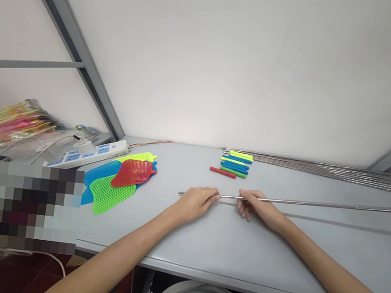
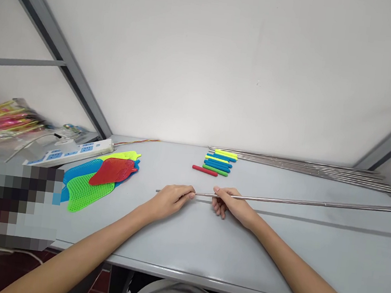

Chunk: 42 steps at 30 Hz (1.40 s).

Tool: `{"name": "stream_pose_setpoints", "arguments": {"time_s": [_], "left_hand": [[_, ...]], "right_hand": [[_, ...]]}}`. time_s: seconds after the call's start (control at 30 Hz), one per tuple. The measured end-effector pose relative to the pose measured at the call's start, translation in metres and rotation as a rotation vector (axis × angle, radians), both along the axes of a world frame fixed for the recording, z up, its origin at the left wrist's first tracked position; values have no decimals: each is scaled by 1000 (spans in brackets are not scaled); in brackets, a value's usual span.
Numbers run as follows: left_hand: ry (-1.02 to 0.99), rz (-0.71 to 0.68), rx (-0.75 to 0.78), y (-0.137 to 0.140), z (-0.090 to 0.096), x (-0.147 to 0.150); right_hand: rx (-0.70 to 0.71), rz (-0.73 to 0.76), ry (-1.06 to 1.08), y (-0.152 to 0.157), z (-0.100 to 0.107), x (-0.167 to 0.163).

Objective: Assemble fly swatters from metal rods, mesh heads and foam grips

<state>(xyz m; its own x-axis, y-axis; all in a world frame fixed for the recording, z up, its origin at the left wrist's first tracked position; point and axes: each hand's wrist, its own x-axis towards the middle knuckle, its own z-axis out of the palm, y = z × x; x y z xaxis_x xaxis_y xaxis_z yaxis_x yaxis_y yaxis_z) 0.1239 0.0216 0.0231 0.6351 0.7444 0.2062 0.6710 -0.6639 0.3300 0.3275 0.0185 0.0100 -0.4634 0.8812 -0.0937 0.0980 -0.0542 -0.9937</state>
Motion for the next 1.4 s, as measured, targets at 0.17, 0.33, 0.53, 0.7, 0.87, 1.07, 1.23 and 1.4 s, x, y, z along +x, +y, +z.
{"name": "stream_pose_setpoints", "arguments": {"time_s": [0.17, 0.33, 0.53, 0.7, 0.87, 1.07, 1.23, 1.4], "left_hand": [[87, 55, 51, -1, -1, 1], [164, 41, 59, -5, -4, 2], [181, -17, 74, -9, -4, 2], [197, -31, 105, -11, -6, 4], [210, -34, 114, -13, -6, 6], [230, -26, 127, -17, -5, 11], [244, -26, 130, -18, -5, 12], [231, -41, 109, -19, -4, 15]], "right_hand": [[0, 45, 43, 0, 1, 0], [-32, 105, 42, -3, 4, 1], [-99, 203, 34, -10, 9, 1], [-96, 227, 29, -12, 10, 1], [-83, 246, 23, -13, 11, 1], [-88, 269, 48, -13, 8, 0], [-75, 287, 45, -12, 6, 0], [-57, 285, 32, -13, 6, -2]]}}
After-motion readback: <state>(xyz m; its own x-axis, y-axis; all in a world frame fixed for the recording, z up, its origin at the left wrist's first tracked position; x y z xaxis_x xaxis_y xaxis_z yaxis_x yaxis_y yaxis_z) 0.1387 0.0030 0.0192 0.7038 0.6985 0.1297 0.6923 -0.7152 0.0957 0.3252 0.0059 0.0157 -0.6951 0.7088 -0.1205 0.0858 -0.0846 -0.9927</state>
